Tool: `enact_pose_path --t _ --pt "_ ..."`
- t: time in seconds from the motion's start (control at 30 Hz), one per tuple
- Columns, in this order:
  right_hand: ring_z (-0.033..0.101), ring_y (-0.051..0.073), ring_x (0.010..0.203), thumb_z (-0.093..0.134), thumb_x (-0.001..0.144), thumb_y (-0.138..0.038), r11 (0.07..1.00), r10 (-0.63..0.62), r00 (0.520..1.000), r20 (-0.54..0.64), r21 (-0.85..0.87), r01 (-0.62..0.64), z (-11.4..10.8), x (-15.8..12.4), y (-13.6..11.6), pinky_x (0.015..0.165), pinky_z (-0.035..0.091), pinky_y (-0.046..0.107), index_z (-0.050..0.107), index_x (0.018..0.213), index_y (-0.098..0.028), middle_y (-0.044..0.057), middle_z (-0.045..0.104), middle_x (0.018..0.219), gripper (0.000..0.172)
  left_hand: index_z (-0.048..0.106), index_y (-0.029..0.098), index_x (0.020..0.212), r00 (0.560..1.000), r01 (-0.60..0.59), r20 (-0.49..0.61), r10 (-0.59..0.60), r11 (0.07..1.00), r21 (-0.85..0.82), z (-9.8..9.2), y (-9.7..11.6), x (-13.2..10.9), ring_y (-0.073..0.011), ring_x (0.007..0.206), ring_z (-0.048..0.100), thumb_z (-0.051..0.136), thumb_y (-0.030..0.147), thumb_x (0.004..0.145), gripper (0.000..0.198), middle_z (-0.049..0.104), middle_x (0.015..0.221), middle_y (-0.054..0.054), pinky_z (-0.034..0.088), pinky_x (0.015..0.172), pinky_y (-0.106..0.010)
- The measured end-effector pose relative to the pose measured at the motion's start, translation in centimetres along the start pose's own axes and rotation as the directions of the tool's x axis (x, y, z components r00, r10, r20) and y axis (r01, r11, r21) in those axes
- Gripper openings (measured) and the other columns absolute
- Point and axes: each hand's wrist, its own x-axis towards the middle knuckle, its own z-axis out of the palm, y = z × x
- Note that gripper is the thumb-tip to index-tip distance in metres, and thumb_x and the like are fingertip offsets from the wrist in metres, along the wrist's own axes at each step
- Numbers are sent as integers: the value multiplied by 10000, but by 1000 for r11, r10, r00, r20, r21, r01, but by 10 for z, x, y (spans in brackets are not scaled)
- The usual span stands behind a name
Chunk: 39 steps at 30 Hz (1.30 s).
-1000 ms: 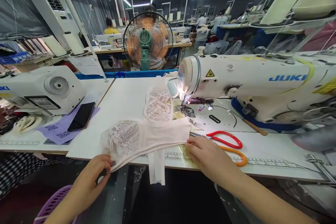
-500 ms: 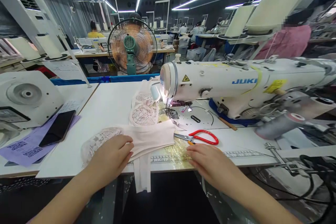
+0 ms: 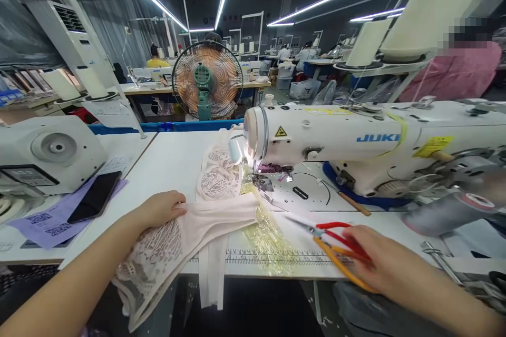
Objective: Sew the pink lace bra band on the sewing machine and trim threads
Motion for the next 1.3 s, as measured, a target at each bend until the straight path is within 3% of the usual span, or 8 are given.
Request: enact_pose_path --t 0.27,0.43,0.5,0.6,0.8,0.87,1.0,1.3 --pt "579 271 570 525 754 -272 969 211 970 -117 -104 -223 -7 88 33 523 412 372 434 662 -227 158 599 666 137 501 196 661 991 129 -6 -132 976 -175 -14 -3 -31 -208 689 508 483 334 714 149 540 688 -10 322 623 -281" --pt "575 312 822 417 796 -202 991 102 972 -213 -64 -118 6 88 -14 720 429 417 473 676 -216 189 595 857 133 563 186 758 973 229 133 -189 864 -449 -14 6 -59 -174 622 503 543 381 684 210 521 651 22 355 570 -263" --pt "582 274 814 389 841 -331 964 4 988 -153 263 36 9 64 -54 642 474 371 563 785 -214 140 613 923 216 574 182 842 962 269 202 -184 776 -570 -11 15 -67 -164 588 520 549 404 683 275 548 651 23 379 532 -256" --pt "600 230 836 420 864 -464 721 -283 956 84 675 154 20 24 -119 742 501 355 603 971 -246 83 639 974 304 530 182 932 961 274 230 -156 661 -699 -2 36 -73 -156 572 543 536 429 683 351 569 667 18 397 518 -254" --pt "587 216 853 540 824 -510 189 -291 945 152 977 -99 48 -1 -159 757 470 337 531 1009 -213 40 629 887 350 478 197 975 980 199 200 -12 159 -967 32 93 -71 -160 615 592 625 339 664 371 599 726 -2 451 594 -280" --pt "566 183 766 567 811 -504 144 -199 964 177 978 -150 52 -1 -144 691 446 296 535 907 -206 7 608 814 315 470 197 1030 994 85 101 39 290 -953 44 105 -62 -172 656 613 532 332 752 315 615 761 -20 483 637 -301" --pt "501 151 701 448 863 -492 395 -71 980 187 907 -145 46 0 -108 676 410 286 497 832 -193 -13 541 751 305 522 177 966 961 -260 -213 177 838 -480 62 114 -29 -200 783 609 256 331 908 313 628 846 -78 495 724 -341" --pt "403 154 612 447 847 -335 796 -11 989 149 600 -82 32 12 -75 583 318 289 430 645 -210 -37 386 639 239 518 95 1238 950 -175 -271 156 983 -50 65 31 -17 -373 1288 323 431 358 849 478 404 1391 -207 143 1055 -602"
